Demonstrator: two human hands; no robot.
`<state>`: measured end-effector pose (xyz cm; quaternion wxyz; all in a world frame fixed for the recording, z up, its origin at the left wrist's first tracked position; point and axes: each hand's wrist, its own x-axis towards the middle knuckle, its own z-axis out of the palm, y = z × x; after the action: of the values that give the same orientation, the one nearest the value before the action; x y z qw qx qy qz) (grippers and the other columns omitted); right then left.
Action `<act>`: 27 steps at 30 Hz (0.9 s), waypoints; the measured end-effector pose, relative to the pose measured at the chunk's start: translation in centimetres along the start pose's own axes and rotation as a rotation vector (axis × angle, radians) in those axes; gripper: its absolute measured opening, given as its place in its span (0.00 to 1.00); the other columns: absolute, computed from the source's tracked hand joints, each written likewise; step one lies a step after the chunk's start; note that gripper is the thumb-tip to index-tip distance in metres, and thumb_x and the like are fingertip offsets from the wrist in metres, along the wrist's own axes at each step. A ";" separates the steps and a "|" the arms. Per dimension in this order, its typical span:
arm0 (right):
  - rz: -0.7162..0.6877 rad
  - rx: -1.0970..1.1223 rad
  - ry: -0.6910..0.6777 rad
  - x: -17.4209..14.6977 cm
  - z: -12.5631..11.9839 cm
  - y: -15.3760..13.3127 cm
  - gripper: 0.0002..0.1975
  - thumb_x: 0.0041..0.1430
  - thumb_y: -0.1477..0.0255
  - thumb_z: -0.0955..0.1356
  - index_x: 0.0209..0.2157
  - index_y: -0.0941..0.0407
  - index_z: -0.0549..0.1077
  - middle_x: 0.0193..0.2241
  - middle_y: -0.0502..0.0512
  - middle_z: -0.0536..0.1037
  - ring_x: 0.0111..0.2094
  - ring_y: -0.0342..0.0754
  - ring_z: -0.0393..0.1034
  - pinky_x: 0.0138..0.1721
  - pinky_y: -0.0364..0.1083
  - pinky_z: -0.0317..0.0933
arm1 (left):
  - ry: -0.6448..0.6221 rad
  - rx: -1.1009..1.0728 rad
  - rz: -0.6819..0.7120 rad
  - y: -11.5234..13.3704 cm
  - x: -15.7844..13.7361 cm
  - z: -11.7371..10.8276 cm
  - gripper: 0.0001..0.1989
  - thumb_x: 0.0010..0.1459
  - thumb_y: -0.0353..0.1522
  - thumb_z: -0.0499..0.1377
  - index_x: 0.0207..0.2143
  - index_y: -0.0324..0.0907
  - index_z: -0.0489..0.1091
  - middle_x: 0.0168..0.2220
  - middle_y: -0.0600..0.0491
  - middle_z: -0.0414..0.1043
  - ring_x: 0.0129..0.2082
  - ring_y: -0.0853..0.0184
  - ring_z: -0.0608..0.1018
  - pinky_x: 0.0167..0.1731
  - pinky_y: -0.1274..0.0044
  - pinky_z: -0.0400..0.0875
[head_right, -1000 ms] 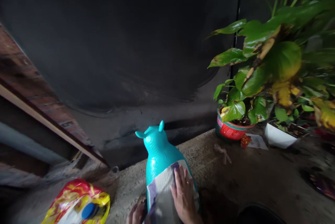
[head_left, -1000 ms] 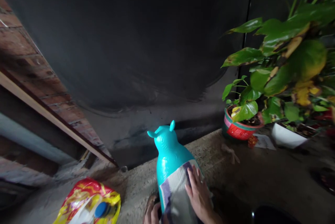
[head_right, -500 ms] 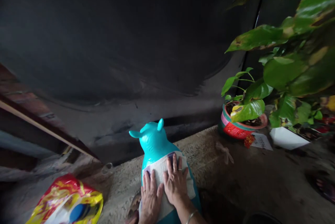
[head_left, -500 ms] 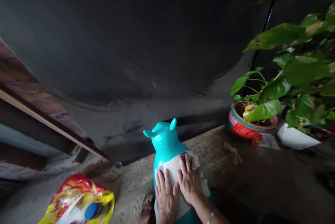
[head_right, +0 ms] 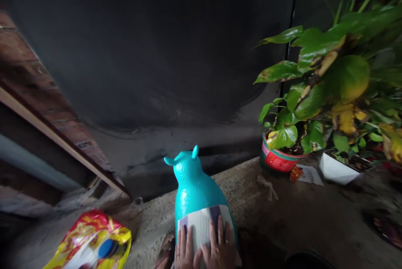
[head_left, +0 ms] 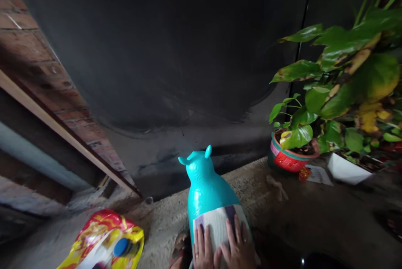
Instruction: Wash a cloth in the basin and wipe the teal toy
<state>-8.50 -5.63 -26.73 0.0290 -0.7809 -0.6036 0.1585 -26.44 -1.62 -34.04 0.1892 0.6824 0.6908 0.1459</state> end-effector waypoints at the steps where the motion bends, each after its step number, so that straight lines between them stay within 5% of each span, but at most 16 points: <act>1: -0.005 0.000 -0.007 -0.7 0.2 0.6 0.33 0.59 0.65 0.65 0.65 0.48 0.54 0.67 0.58 0.48 0.66 0.68 0.46 0.56 0.66 0.60 | -0.007 -0.021 -0.066 -1.4 -0.2 -0.2 0.31 0.59 0.41 0.49 0.64 0.45 0.54 0.59 0.50 0.66 0.63 0.53 0.64 0.61 0.59 0.64; 5: -0.059 -0.001 -0.016 -0.6 -0.6 1.5 0.33 0.60 0.62 0.65 0.65 0.47 0.55 0.67 0.59 0.50 0.65 0.68 0.49 0.59 0.66 0.56 | 0.016 -0.036 -0.164 -3.9 -0.2 -0.9 0.32 0.59 0.41 0.46 0.66 0.47 0.49 0.59 0.51 0.67 0.60 0.50 0.67 0.59 0.53 0.66; 10: -0.138 -0.020 0.045 2.2 -1.6 0.2 0.33 0.61 0.63 0.64 0.66 0.50 0.52 0.67 0.62 0.48 0.67 0.65 0.42 0.61 0.65 0.53 | -0.016 -0.041 -0.010 1.8 -1.0 -0.6 0.31 0.57 0.41 0.53 0.62 0.44 0.59 0.67 0.52 0.52 0.68 0.59 0.53 0.66 0.67 0.55; 13: -0.150 -0.034 0.150 4.0 -1.1 -1.0 0.32 0.63 0.63 0.62 0.66 0.50 0.52 0.67 0.64 0.47 0.68 0.65 0.39 0.62 0.67 0.49 | -0.058 0.020 0.029 5.2 -0.3 -2.1 0.30 0.63 0.39 0.46 0.65 0.37 0.51 0.70 0.46 0.38 0.69 0.60 0.44 0.68 0.67 0.48; 17: -0.124 -0.045 0.180 6.8 -1.3 -3.1 0.31 0.64 0.64 0.60 0.67 0.50 0.49 0.68 0.66 0.45 0.68 0.66 0.38 0.60 0.70 0.47 | -0.093 0.000 0.025 6.3 3.2 -4.4 0.30 0.66 0.40 0.41 0.67 0.41 0.40 0.70 0.47 0.26 0.70 0.62 0.38 0.68 0.63 0.46; 22: -0.093 -0.057 0.155 9.6 -2.6 -5.4 0.32 0.65 0.66 0.60 0.67 0.51 0.45 0.68 0.68 0.44 0.67 0.69 0.40 0.58 0.73 0.48 | -0.105 0.040 -0.025 6.3 6.8 -4.9 0.29 0.66 0.37 0.35 0.67 0.41 0.34 0.70 0.47 0.24 0.70 0.63 0.35 0.67 0.58 0.45; 27: -0.096 -0.027 0.179 9.7 -2.7 -5.6 0.31 0.65 0.67 0.59 0.67 0.51 0.46 0.68 0.66 0.43 0.67 0.68 0.41 0.58 0.72 0.50 | -0.060 0.173 -0.002 6.1 6.8 -4.1 0.28 0.66 0.35 0.35 0.67 0.43 0.32 0.70 0.49 0.27 0.70 0.64 0.37 0.67 0.58 0.48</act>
<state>-10.78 5.46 -24.88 0.0798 -0.7625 -0.6373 0.0785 -22.90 5.52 -27.98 0.1504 0.6997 0.6954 0.0649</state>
